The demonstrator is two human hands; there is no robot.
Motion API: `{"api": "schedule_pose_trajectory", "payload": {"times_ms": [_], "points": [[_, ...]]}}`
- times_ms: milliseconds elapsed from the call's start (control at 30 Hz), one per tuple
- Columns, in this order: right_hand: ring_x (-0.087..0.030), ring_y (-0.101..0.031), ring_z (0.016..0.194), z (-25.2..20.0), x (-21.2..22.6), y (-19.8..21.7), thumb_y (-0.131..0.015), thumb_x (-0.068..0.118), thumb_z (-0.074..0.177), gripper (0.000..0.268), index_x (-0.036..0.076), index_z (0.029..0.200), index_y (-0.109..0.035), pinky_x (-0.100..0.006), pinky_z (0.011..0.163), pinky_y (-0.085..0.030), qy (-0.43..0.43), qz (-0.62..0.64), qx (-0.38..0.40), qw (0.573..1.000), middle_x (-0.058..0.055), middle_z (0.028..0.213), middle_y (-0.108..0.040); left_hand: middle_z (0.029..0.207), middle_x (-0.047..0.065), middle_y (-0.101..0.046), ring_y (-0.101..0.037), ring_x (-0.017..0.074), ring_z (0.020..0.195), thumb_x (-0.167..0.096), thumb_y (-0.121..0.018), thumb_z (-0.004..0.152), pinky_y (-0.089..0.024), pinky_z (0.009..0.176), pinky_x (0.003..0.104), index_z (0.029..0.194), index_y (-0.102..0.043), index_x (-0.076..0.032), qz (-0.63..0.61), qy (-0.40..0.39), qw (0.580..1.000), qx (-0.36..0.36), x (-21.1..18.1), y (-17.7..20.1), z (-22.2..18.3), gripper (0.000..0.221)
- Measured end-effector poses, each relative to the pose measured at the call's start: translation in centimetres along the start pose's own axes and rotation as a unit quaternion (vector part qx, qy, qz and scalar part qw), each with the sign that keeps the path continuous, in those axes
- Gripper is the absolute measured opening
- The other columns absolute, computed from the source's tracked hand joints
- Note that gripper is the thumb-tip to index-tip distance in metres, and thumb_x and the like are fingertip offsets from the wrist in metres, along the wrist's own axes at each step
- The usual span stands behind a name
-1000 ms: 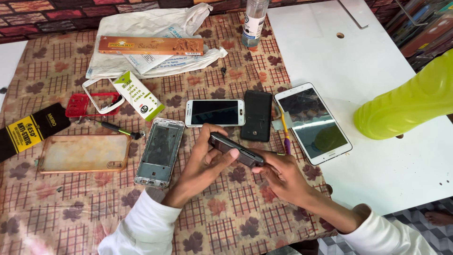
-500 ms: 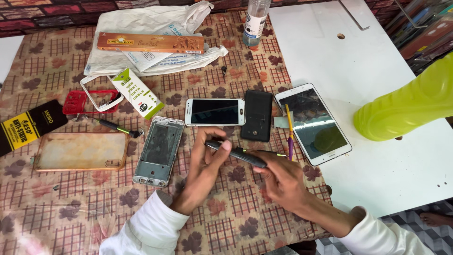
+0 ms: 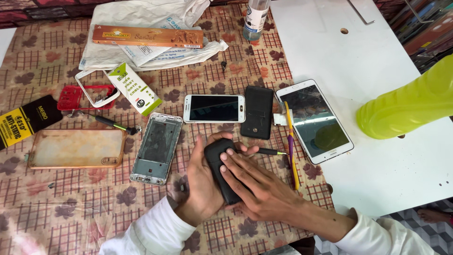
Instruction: The person disassembles a white smartphone, removes the battery, and cleans the internal components with a toothbrush. They then reassemble the phone and place it on the table. The person proceeds to disassemble a black smartphone, removing the back cover and battery, and cleans the motherboard with a toothbrush.
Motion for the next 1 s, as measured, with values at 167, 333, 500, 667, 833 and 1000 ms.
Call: {"api": "schedule_pose_trajectory", "payload": {"times_ms": [167, 333, 500, 667, 833, 1000], "points": [[-0.046, -0.041, 0.145, 0.2, 0.1, 0.0, -0.074, 0.030, 0.086, 0.075, -0.014, 0.141, -0.050, -0.057, 0.119, -0.036, 0.002, 0.005, 0.030, 1.000, -0.034, 0.155, -0.038, 0.097, 0.018, -0.062, -0.066, 0.0406, 0.114, -0.059, -0.021, 0.104, -0.055, 0.101, 0.050, 0.117, -0.054, -0.007, 0.009, 0.027, 0.998, -0.056, 0.0, 0.8, 0.4, 0.063], [-0.041, -0.050, 0.141, -0.1, 0.5, -0.7, -0.068, 0.033, 0.094, 0.062, -0.009, 0.139, -0.057, -0.054, 0.117, -0.041, 0.023, -0.058, 0.008, 0.998, -0.029, 0.150, -0.051, 0.093, 0.016, -0.063, -0.067, 0.0375, 0.105, -0.050, -0.021, 0.107, -0.057, 0.096, 0.047, 0.117, -0.056, -0.007, 0.020, -0.014, 0.998, -0.052, -0.1, 1.4, 0.6, 0.056], [-0.039, -0.059, 0.133, -0.6, 1.6, -0.9, -0.067, 0.016, 0.098, 0.039, -0.007, 0.129, -0.066, -0.052, 0.114, -0.049, 0.071, -0.161, -0.044, 0.983, -0.027, 0.137, -0.063, 0.088, 0.014, -0.063, -0.067, 0.0343, 0.093, -0.047, -0.021, 0.105, -0.058, 0.085, 0.045, 0.113, -0.057, -0.010, -0.011, 0.008, 0.999, -0.049, 0.2, 1.7, 0.7, 0.052], [-0.041, -0.068, 0.120, -1.0, 2.2, 0.1, -0.067, 0.014, 0.099, 0.032, -0.010, 0.120, -0.069, -0.049, 0.101, -0.055, 0.125, -0.182, -0.099, 0.970, -0.029, 0.123, -0.069, 0.082, 0.012, -0.058, -0.066, 0.0350, 0.089, -0.040, -0.024, 0.104, -0.057, 0.086, 0.046, 0.105, -0.055, -0.009, -0.020, 0.026, 0.997, -0.069, 0.6, 1.9, 0.5, 0.044], [-0.040, -0.073, 0.112, -1.4, 2.6, 1.1, -0.068, 0.010, 0.103, 0.025, -0.012, 0.116, -0.070, -0.048, 0.094, -0.059, 0.169, -0.166, -0.156, 0.959, -0.029, 0.115, -0.072, 0.078, 0.013, -0.055, -0.060, 0.0304, 0.077, -0.038, -0.027, 0.104, -0.057, 0.090, 0.051, 0.101, -0.055, -0.006, -0.016, 0.003, 0.998, -0.064, 1.1, 1.6, 0.4, 0.043], [-0.037, -0.074, 0.110, -1.6, 3.3, 1.4, -0.071, 0.011, 0.101, 0.023, -0.008, 0.113, -0.073, -0.048, 0.094, -0.060, 0.163, -0.147, -0.173, 0.960, -0.026, 0.113, -0.074, 0.078, 0.014, -0.055, -0.059, 0.0302, 0.075, -0.039, -0.027, 0.103, -0.056, 0.084, 0.049, 0.101, -0.055, -0.006, -0.016, 0.009, 0.998, -0.058, 1.1, 1.5, 0.4, 0.044]]}}
Point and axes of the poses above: each hand's wrist, its own z-axis towards the middle knuckle, its own y-axis out of the back of the hand, x = y × z, the point moved 5 cm from there along z, towards the middle knuckle
